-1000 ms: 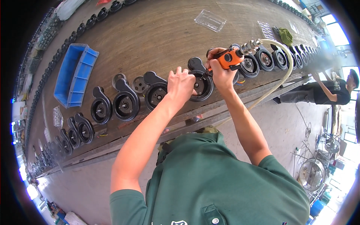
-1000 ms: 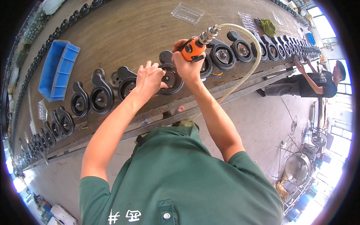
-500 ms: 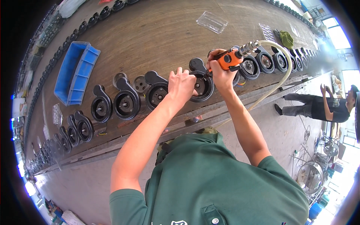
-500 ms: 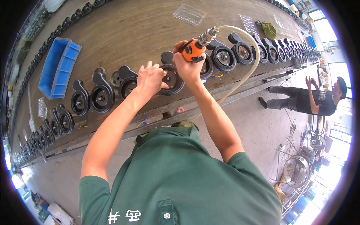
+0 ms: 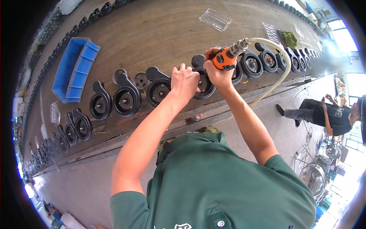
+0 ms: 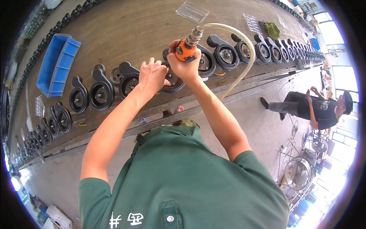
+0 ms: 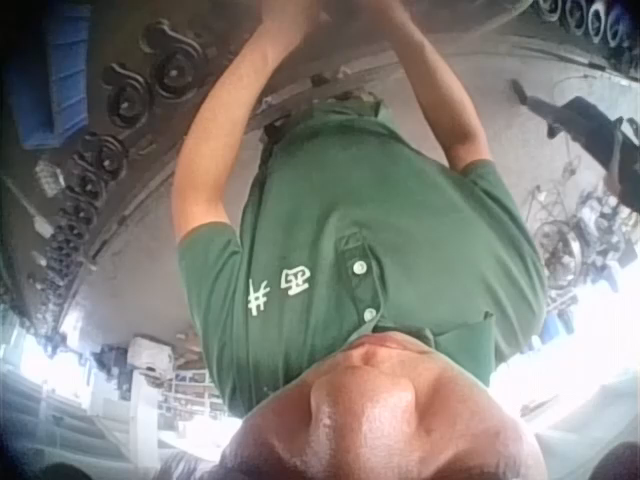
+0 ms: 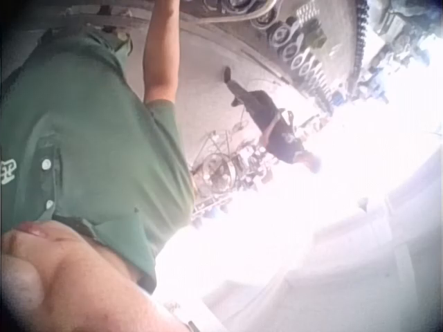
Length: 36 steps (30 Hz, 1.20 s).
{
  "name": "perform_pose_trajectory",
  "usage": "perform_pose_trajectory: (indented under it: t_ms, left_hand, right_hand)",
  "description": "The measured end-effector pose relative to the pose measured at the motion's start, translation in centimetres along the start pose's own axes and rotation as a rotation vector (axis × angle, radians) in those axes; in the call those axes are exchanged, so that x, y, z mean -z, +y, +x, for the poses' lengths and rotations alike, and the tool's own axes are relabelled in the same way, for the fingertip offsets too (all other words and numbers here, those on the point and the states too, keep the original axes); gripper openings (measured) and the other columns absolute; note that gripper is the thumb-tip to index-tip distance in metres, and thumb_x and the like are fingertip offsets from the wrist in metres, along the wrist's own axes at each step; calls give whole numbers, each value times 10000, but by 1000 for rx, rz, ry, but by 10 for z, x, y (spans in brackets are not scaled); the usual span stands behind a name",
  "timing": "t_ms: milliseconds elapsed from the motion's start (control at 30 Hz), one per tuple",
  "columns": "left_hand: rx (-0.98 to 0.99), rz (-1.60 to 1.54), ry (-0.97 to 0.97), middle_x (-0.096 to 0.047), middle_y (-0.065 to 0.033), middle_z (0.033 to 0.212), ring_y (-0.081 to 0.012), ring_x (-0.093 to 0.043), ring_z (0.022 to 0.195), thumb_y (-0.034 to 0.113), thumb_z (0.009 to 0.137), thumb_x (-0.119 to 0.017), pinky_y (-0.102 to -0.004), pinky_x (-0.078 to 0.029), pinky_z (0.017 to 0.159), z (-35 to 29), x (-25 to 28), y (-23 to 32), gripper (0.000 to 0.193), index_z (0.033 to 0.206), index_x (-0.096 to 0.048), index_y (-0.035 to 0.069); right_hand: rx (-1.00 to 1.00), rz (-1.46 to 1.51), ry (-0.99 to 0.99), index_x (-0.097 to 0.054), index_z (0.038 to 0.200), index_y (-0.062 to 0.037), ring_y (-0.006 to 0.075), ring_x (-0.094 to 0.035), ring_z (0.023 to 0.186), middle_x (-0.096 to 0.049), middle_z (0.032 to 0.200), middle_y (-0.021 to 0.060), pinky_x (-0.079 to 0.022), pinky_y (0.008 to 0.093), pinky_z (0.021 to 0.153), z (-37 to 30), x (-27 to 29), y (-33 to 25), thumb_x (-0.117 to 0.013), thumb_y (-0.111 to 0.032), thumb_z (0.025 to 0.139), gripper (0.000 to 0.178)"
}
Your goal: The person assembles small industrial components by hand, using a pneumatic tool to secure fasteners and handling individual pieces from an assembly line.
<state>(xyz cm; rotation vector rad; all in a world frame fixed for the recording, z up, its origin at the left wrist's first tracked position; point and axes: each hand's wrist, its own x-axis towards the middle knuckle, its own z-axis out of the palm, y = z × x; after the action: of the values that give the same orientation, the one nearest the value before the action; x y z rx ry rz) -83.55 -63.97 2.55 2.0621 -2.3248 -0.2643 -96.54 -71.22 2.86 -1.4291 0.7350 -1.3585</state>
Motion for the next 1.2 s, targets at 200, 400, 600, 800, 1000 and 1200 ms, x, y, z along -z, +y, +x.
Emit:
perform_pose_trajectory:
  t_ms: [200, 400, 600, 800, 1000, 1200]
  left_hand:
    - [13, 41, 46, -731, -73, 995, -293, -674, 1097, 418, 691, -918, -465, -553, 881, -2, -5, -1, 398, 960, -821, 141]
    - [39, 24, 57, -736, -71, 1004, -291, -681, 1094, 420, 694, -914, -468, -560, 876, -7, -9, 0, 397, 955, -812, 140]
    - [32, -31, 79, -738, -87, 978, -304, -720, 1012, 387, 680, -923, -456, -583, 836, -3, -15, -5, 394, 943, -793, 125]
    - [41, -186, 28, -734, -163, 934, -356, -746, 915, 294, 649, -945, -436, -610, 786, 7, -15, -3, 411, 905, -746, 40]
    - [39, -208, 3, -732, -175, 939, -363, -744, 925, 258, 643, -951, -448, -608, 791, 12, -16, -5, 402, 908, -741, 40]
    - [28, -242, 45, -722, -159, 957, -367, -734, 939, 254, 644, -952, -458, -604, 801, 8, -21, -9, 397, 914, -741, 53]
  right_hand:
    - [-4, 38, 0, -695, 925, 32, 105, -659, 784, -696, 840, 43, -540, 262, 731, -8, 2, -2, -651, 67, 767, 167]
    - [-12, -11, 4, -677, 960, 18, 98, -649, 780, -687, 840, 40, -531, 255, 730, -11, 2, -3, -653, 63, 773, 194]
    - [-99, 131, -1, -646, 963, 24, 101, -629, 698, -664, 826, 49, -524, 249, 621, -20, 8, -22, -612, 100, 793, 189]
    - [-152, 285, 51, -618, 1009, 30, 120, -613, 659, -637, 831, 75, -526, 261, 602, -42, 15, -32, -578, 95, 809, 214]
    - [-139, 281, 12, -614, 1040, 30, 128, -614, 663, -641, 842, 76, -523, 262, 603, -41, 17, -27, -580, 104, 827, 228]
    - [-156, 266, 1, -619, 1043, 25, 121, -622, 678, -652, 850, 76, -527, 264, 606, -45, 13, -22, -599, 97, 822, 234]
